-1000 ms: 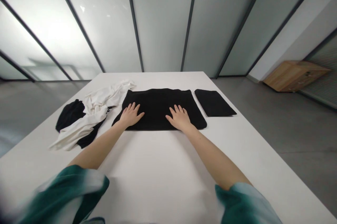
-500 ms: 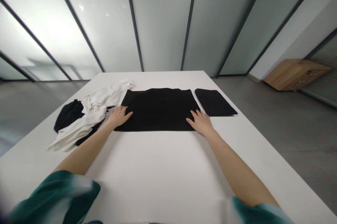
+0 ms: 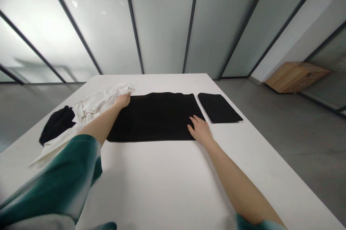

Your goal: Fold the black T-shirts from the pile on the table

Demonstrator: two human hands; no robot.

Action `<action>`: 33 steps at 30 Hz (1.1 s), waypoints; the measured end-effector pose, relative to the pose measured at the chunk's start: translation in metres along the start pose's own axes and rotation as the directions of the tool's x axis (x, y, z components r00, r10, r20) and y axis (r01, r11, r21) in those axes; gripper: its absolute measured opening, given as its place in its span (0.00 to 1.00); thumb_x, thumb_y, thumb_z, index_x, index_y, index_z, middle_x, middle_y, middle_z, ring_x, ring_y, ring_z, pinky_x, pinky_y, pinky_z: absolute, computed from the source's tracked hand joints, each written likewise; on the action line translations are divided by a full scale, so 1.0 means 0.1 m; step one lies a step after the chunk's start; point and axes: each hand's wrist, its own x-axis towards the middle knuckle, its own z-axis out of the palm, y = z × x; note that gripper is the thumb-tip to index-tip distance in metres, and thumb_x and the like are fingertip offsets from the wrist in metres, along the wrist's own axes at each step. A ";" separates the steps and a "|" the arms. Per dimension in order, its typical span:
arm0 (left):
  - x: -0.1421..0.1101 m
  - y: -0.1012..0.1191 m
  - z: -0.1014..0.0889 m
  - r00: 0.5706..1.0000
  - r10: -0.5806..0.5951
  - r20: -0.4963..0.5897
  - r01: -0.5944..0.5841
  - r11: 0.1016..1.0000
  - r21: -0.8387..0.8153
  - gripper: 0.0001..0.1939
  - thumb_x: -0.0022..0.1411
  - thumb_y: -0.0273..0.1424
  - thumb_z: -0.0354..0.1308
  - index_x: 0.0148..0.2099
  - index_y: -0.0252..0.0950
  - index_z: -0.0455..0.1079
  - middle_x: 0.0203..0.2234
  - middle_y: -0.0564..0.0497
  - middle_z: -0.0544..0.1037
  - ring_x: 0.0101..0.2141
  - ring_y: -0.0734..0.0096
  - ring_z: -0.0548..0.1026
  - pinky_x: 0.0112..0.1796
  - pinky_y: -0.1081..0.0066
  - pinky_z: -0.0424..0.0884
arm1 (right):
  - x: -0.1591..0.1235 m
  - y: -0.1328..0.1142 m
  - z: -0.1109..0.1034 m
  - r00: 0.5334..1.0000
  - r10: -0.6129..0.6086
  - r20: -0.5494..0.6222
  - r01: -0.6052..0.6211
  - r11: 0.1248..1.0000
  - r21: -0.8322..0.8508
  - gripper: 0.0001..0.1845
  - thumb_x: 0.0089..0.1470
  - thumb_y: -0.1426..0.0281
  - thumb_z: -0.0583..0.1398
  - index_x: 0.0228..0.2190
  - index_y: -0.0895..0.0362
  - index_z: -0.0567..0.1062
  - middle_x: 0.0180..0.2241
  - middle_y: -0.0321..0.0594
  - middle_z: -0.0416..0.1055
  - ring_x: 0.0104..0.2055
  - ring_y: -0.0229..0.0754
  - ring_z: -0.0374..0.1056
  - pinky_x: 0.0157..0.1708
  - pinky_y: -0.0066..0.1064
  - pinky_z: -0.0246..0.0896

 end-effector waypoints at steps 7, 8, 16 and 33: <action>0.11 0.01 0.12 0.998 0.019 0.067 -0.024 0.997 0.069 0.23 0.67 0.30 0.44 0.61 0.36 0.67 0.57 0.38 0.72 0.56 0.51 0.71 0.51 0.57 0.69 | -0.02 0.00 0.02 1.000 -0.007 0.002 0.007 1.000 0.014 0.28 0.64 0.61 0.50 0.59 0.61 0.69 0.62 0.53 0.64 0.63 0.56 0.61 0.60 0.48 0.57; 0.13 0.02 0.12 0.998 0.006 0.070 -0.011 0.998 0.069 0.23 0.66 0.30 0.45 0.61 0.36 0.68 0.58 0.37 0.71 0.56 0.50 0.71 0.51 0.57 0.70 | -0.02 0.00 0.02 1.000 -0.008 0.001 0.007 1.000 0.016 0.28 0.64 0.61 0.50 0.59 0.61 0.70 0.62 0.53 0.64 0.63 0.56 0.61 0.61 0.48 0.57; 0.16 0.05 -0.02 0.988 -0.155 -0.011 0.154 0.986 -0.060 0.21 0.65 0.28 0.46 0.57 0.31 0.71 0.55 0.36 0.73 0.53 0.54 0.73 0.50 0.61 0.69 | -0.02 0.01 0.02 0.999 -0.030 -0.014 0.030 0.999 0.027 0.28 0.63 0.60 0.50 0.59 0.60 0.70 0.62 0.54 0.65 0.63 0.55 0.61 0.60 0.48 0.58; -0.21 0.28 0.28 0.988 -0.045 0.146 0.049 0.998 -0.028 0.45 0.66 0.58 0.37 0.74 0.34 0.44 0.70 0.36 0.49 0.68 0.43 0.50 0.62 0.50 0.53 | -0.01 -0.03 -0.03 0.999 0.011 0.044 -0.011 1.000 0.005 0.29 0.64 0.60 0.49 0.61 0.61 0.67 0.64 0.53 0.62 0.65 0.54 0.58 0.62 0.46 0.56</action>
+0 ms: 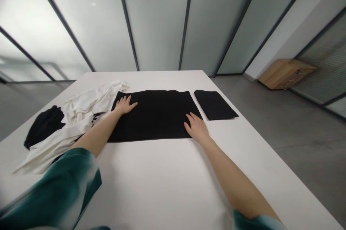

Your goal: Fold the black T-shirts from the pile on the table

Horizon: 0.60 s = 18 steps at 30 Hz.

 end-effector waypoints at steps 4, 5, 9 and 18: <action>-0.09 0.07 -0.07 0.999 0.018 -0.027 -0.016 0.998 0.053 0.44 0.66 0.56 0.40 0.73 0.32 0.46 0.70 0.33 0.49 0.68 0.41 0.47 0.62 0.47 0.52 | 0.01 0.01 0.02 1.000 0.001 -0.007 -0.001 1.000 0.001 0.29 0.63 0.60 0.49 0.61 0.59 0.66 0.64 0.51 0.62 0.65 0.55 0.58 0.62 0.49 0.55; -0.15 0.09 -0.10 0.998 0.035 -0.053 -0.031 0.997 0.069 0.44 0.66 0.55 0.41 0.73 0.31 0.46 0.70 0.33 0.48 0.69 0.41 0.46 0.62 0.47 0.51 | 0.01 0.02 0.02 1.000 0.000 -0.007 0.000 1.000 -0.003 0.29 0.63 0.60 0.50 0.61 0.58 0.66 0.64 0.51 0.62 0.65 0.55 0.59 0.62 0.49 0.55; -0.53 0.11 -0.13 0.987 0.152 -0.051 -0.146 0.984 0.099 0.42 0.66 0.56 0.41 0.72 0.35 0.52 0.70 0.37 0.52 0.68 0.43 0.50 0.63 0.49 0.50 | 0.01 0.00 0.01 1.000 -0.006 -0.002 0.006 1.000 -0.022 0.29 0.64 0.60 0.49 0.61 0.59 0.66 0.63 0.52 0.62 0.64 0.55 0.60 0.62 0.47 0.56; -1.04 -0.25 0.09 0.997 0.077 0.008 -0.077 0.997 0.016 0.37 0.69 0.52 0.38 0.73 0.38 0.49 0.71 0.42 0.48 0.69 0.51 0.49 0.63 0.51 0.52 | 0.04 0.03 0.07 1.000 0.017 0.023 -0.016 0.998 -0.054 0.33 0.65 0.57 0.47 0.65 0.60 0.61 0.66 0.54 0.58 0.65 0.56 0.58 0.62 0.48 0.54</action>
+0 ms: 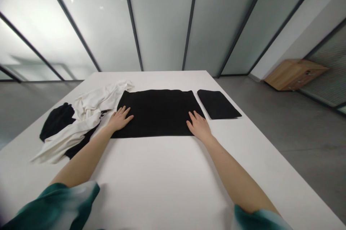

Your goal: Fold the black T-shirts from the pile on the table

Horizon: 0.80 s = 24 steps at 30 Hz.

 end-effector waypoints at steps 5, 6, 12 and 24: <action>-0.01 -0.03 0.02 1.000 0.016 -0.019 -0.016 1.000 -0.001 0.36 0.70 0.50 0.39 0.73 0.38 0.49 0.71 0.42 0.48 0.69 0.53 0.48 0.63 0.52 0.52 | 0.02 0.01 0.05 0.998 0.063 0.021 -0.063 0.998 -0.012 0.40 0.63 0.46 0.45 0.66 0.56 0.58 0.68 0.53 0.53 0.68 0.59 0.52 0.63 0.53 0.49; -0.01 -0.02 0.02 1.000 0.019 -0.022 -0.019 1.000 0.001 0.36 0.70 0.50 0.39 0.72 0.38 0.50 0.71 0.42 0.48 0.69 0.53 0.49 0.63 0.52 0.53 | 0.02 0.01 0.05 0.997 0.068 0.028 -0.068 0.998 -0.016 0.40 0.62 0.45 0.45 0.66 0.55 0.58 0.68 0.54 0.53 0.68 0.60 0.52 0.63 0.54 0.48; -0.05 0.00 0.01 0.997 0.037 -0.070 -0.036 0.999 0.017 0.37 0.68 0.52 0.43 0.71 0.37 0.52 0.70 0.41 0.51 0.68 0.50 0.52 0.63 0.53 0.54 | 0.02 0.04 0.10 0.996 0.080 0.032 -0.080 0.997 0.003 0.41 0.61 0.43 0.44 0.66 0.54 0.60 0.67 0.54 0.55 0.68 0.62 0.51 0.62 0.59 0.47; -0.14 0.07 -0.01 0.978 0.190 -0.089 -0.185 0.981 0.060 0.36 0.67 0.53 0.44 0.70 0.39 0.57 0.69 0.43 0.56 0.67 0.52 0.56 0.63 0.56 0.52 | 0.00 -0.02 0.04 0.995 0.093 0.045 -0.093 0.996 -0.011 0.41 0.62 0.45 0.44 0.65 0.58 0.61 0.67 0.57 0.55 0.68 0.63 0.51 0.62 0.59 0.47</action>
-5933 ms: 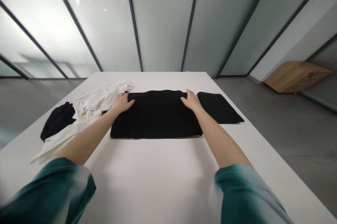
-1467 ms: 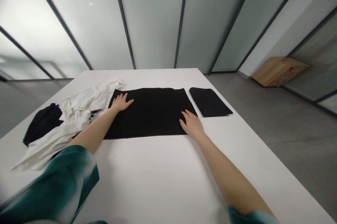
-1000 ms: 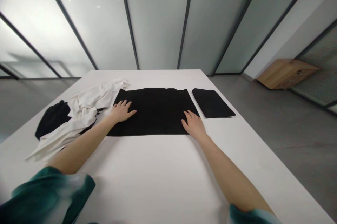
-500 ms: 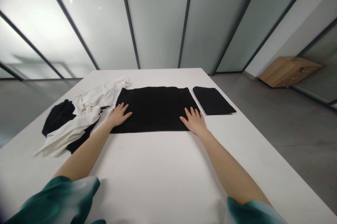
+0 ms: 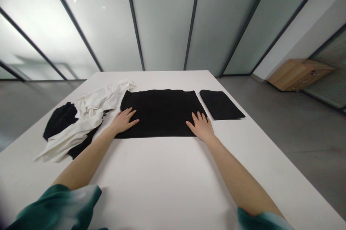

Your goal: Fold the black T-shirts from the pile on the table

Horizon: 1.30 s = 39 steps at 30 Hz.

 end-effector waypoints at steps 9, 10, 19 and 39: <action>0.32 -0.04 -0.34 0.971 0.039 0.236 -0.050 0.998 0.041 0.37 0.62 0.56 0.50 0.65 0.39 0.65 0.62 0.39 0.68 0.60 0.44 0.66 0.58 0.53 0.60 | -0.06 -0.01 -0.45 0.991 -0.047 -0.122 0.096 0.894 0.437 0.27 0.56 0.53 0.55 0.50 0.56 0.75 0.54 0.54 0.71 0.58 0.59 0.64 0.57 0.51 0.59; 0.41 -0.04 -0.41 0.967 0.041 0.250 -0.055 0.997 0.051 0.35 0.62 0.55 0.51 0.62 0.38 0.68 0.59 0.39 0.72 0.57 0.44 0.70 0.56 0.54 0.62 | -0.12 -0.07 -0.52 0.998 -0.015 -0.054 0.043 0.828 0.559 0.24 0.55 0.53 0.56 0.45 0.55 0.77 0.49 0.53 0.75 0.53 0.58 0.69 0.53 0.49 0.64; 1.44 0.45 -0.59 0.996 0.089 -0.013 -0.089 0.996 0.004 0.32 0.68 0.47 0.46 0.67 0.37 0.58 0.62 0.38 0.66 0.59 0.49 0.65 0.56 0.56 0.64 | -1.02 -1.28 -0.53 0.701 -0.222 0.677 -0.708 -0.325 0.627 0.08 0.55 0.65 0.61 0.36 0.56 0.73 0.45 0.48 0.78 0.46 0.46 0.75 0.49 0.40 0.68; 2.26 0.90 -0.16 0.986 0.048 0.161 -0.017 0.982 -0.187 0.34 0.57 0.43 0.57 0.63 0.35 0.65 0.58 0.37 0.72 0.58 0.46 0.69 0.58 0.53 0.60 | -0.68 -1.95 -0.23 0.698 0.167 0.696 -0.422 -0.689 0.589 0.20 0.45 0.63 0.71 0.26 0.53 0.65 0.27 0.39 0.77 0.27 0.38 0.72 0.25 0.27 0.59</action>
